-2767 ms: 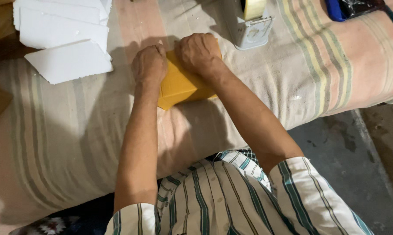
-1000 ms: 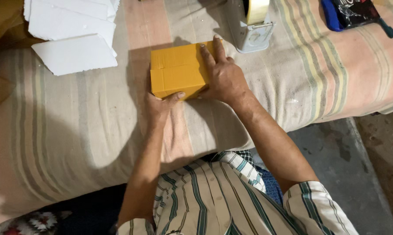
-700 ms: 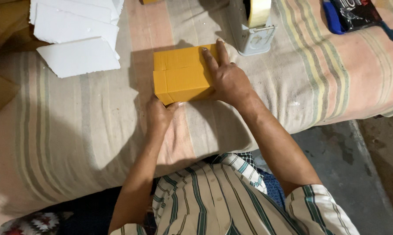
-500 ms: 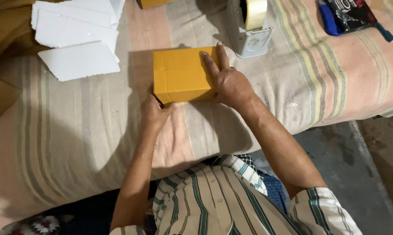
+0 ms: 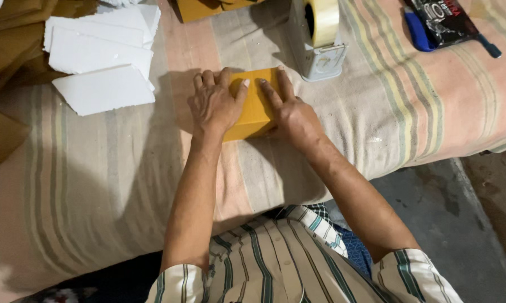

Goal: The person folds flat cardboard pieces into small rectangular boxes by hand, pressing the flaps to form creases and then opening the boxes to check the shape. The process is repeated for multiple units on a table with a tape dispenser and foam pieces nearby.

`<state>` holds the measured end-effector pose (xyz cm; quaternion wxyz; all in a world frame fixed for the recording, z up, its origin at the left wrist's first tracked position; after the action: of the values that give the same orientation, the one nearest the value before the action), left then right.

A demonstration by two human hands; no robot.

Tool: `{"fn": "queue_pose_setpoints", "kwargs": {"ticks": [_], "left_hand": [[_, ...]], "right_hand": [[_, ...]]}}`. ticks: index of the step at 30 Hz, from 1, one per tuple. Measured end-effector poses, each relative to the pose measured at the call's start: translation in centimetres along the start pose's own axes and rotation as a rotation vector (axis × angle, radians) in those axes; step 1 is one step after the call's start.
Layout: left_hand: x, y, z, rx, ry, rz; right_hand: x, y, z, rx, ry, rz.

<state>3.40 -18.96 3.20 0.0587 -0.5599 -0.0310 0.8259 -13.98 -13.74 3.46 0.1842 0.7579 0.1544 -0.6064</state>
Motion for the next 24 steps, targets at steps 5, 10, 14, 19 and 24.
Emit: {"fn": "queue_pose_setpoints", "kwargs": {"ticks": [5, 10, 14, 19, 24], "left_hand": [[-1.2, -0.2, -0.2, -0.036, -0.005, -0.01], [-0.9, 0.3, -0.9, -0.073, -0.029, 0.02], [-0.4, 0.9, -1.6, -0.121, -0.06, 0.016], [-0.1, 1.4, -2.2, -0.086, -0.023, 0.044], [0.5, 1.3, -2.8, -0.104, -0.071, 0.058]], "right_hand": [[0.7, -1.9, 0.5, -0.049, 0.255, 0.267], [2.8, -2.7, 2.8, 0.08, 0.481, 0.2], [3.5, -3.4, 3.8, 0.138, 0.549, 0.087], [2.2, -3.1, 4.9, 0.017, 0.981, 0.033], [-2.5, 1.2, 3.3, -0.132, 0.643, 0.328]]}}
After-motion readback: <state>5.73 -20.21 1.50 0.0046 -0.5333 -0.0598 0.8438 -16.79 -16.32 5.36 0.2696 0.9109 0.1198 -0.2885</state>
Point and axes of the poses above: each hand's wrist, its own y-axis towards the middle knuckle, its own x-axis out of the palm, z = x × y, the point moved 6 cm from there along y, towards the middle knuckle, and after that the axes turned 12 degrees about -z, right-handed, at the moved point
